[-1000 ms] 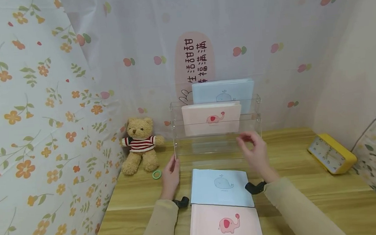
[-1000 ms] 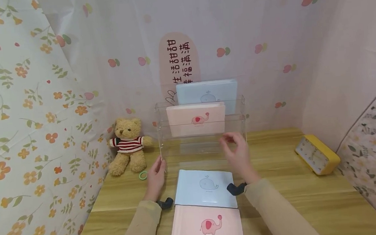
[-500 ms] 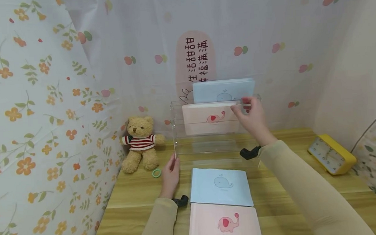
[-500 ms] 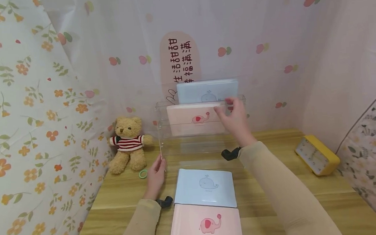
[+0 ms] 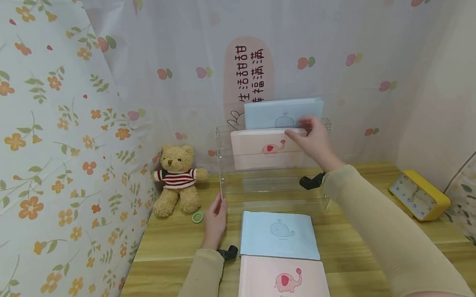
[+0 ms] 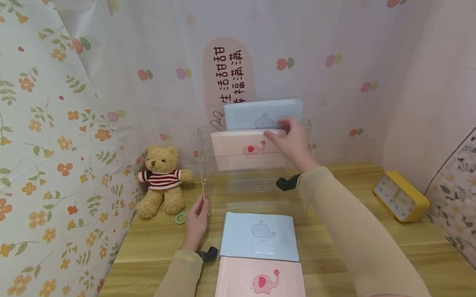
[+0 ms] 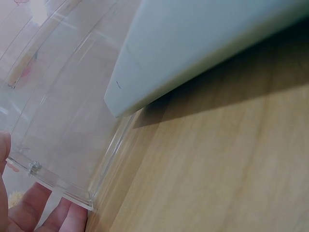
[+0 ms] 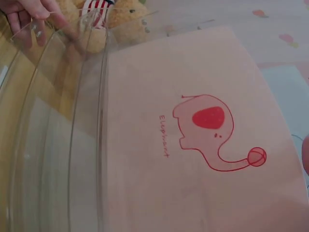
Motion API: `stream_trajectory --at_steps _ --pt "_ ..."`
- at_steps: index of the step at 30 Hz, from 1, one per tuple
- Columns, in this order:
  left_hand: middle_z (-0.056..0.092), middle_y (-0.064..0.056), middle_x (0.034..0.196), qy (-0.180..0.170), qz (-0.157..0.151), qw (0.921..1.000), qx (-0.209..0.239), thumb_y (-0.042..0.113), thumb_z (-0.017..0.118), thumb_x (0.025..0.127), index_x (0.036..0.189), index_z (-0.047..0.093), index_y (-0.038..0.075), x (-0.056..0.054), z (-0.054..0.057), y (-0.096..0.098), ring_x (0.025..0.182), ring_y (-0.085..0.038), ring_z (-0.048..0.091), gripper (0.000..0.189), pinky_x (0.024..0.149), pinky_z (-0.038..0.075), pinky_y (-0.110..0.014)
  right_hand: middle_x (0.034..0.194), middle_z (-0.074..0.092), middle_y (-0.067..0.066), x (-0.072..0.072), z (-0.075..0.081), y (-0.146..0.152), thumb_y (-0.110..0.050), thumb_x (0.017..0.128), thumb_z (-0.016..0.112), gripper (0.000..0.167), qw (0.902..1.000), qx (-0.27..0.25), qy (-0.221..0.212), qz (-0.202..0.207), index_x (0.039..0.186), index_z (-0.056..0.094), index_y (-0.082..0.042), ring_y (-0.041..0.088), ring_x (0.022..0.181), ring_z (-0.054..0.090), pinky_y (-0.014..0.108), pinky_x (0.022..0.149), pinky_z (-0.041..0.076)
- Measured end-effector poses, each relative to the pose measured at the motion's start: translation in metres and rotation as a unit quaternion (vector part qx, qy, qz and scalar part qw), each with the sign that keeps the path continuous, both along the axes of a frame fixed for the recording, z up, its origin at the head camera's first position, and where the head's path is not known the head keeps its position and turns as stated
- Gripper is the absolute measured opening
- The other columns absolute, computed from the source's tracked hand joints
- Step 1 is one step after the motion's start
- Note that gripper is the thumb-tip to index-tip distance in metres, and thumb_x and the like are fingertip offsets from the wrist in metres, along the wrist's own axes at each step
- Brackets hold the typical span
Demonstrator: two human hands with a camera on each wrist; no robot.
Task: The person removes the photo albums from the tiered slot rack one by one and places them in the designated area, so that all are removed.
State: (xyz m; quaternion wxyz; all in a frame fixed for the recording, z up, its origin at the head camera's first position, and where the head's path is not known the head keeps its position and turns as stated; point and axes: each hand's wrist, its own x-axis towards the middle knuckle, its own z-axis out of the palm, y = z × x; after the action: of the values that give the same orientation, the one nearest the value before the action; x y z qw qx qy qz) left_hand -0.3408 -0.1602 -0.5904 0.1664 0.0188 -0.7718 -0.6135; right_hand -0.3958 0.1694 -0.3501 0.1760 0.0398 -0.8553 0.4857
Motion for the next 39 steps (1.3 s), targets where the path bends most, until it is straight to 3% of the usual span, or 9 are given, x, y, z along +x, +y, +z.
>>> stream_trajectory --at_steps 5,10,16,22,29,34,39 --pt "0.071 -0.015 0.150 -0.003 0.004 1.0000 0.000 0.032 0.066 0.113 0.156 0.065 0.018 -0.001 -0.001 -0.002 0.135 -0.035 0.070 0.045 0.110 0.059 -0.052 0.152 0.063 0.019 -0.010 0.004 -0.009 -0.036 0.100 0.083 0.060 0.9990 0.024 -0.016 0.034 0.145 0.061 -0.005 0.037 0.147 0.055 0.055 0.129 0.040" --pt "0.069 -0.014 0.153 -0.003 0.003 1.0000 0.008 0.032 0.066 0.113 0.157 0.064 0.019 -0.001 0.000 -0.005 0.137 -0.035 0.069 0.046 0.112 0.058 -0.054 0.156 0.064 0.016 -0.016 0.001 -0.018 -0.034 0.101 0.083 0.049 0.9973 0.055 -0.024 0.042 0.142 0.070 -0.010 0.037 0.152 0.051 0.058 0.131 0.037" --pt "0.068 -0.014 0.154 -0.010 0.002 0.9999 0.002 0.034 0.065 0.113 0.159 0.062 0.020 0.001 -0.001 -0.005 0.138 -0.036 0.068 0.048 0.112 0.057 -0.056 0.161 0.060 0.017 -0.017 0.003 -0.022 -0.033 0.103 0.080 0.041 0.9949 0.081 -0.045 0.039 0.138 0.076 -0.014 0.040 0.153 0.049 0.062 0.127 0.040" --pt "0.070 -0.015 0.152 0.002 -0.003 1.0000 0.002 0.033 0.066 0.113 0.158 0.063 0.019 0.001 -0.003 -0.003 0.135 -0.037 0.069 0.047 0.109 0.059 -0.055 0.149 0.068 0.017 -0.011 0.004 -0.021 -0.034 0.104 0.080 0.035 0.9964 0.063 -0.049 0.029 0.131 0.079 -0.012 0.038 0.141 0.058 0.058 0.116 0.049" --pt "0.072 -0.017 0.147 0.009 -0.003 0.9999 0.010 0.030 0.067 0.112 0.155 0.065 0.014 0.004 -0.003 0.001 0.130 -0.037 0.072 0.046 0.107 0.060 -0.054 0.139 0.066 0.018 0.000 -0.006 -0.022 -0.031 0.105 0.078 0.029 0.9989 0.047 -0.001 -0.001 0.126 0.081 -0.011 0.039 0.136 0.056 0.059 0.114 0.047" --pt "0.074 -0.016 0.144 0.011 0.004 0.9999 0.001 0.032 0.067 0.112 0.155 0.066 0.015 0.004 -0.001 0.001 0.127 -0.035 0.074 0.046 0.104 0.061 -0.050 0.124 0.066 0.018 0.010 0.000 -0.026 -0.024 0.102 0.082 0.027 0.9969 -0.001 0.073 -0.029 0.123 0.081 -0.006 0.036 0.124 0.059 0.043 0.102 0.047" --pt "0.073 -0.016 0.147 0.006 -0.002 1.0000 0.003 0.031 0.068 0.112 0.155 0.065 0.016 0.003 0.002 -0.002 0.129 -0.035 0.073 0.046 0.104 0.061 -0.050 0.108 0.062 -0.001 0.023 0.010 -0.024 -0.021 0.098 0.086 0.029 0.9856 -0.079 0.138 -0.058 0.120 0.082 -0.002 0.021 0.119 0.057 0.025 0.097 0.044"
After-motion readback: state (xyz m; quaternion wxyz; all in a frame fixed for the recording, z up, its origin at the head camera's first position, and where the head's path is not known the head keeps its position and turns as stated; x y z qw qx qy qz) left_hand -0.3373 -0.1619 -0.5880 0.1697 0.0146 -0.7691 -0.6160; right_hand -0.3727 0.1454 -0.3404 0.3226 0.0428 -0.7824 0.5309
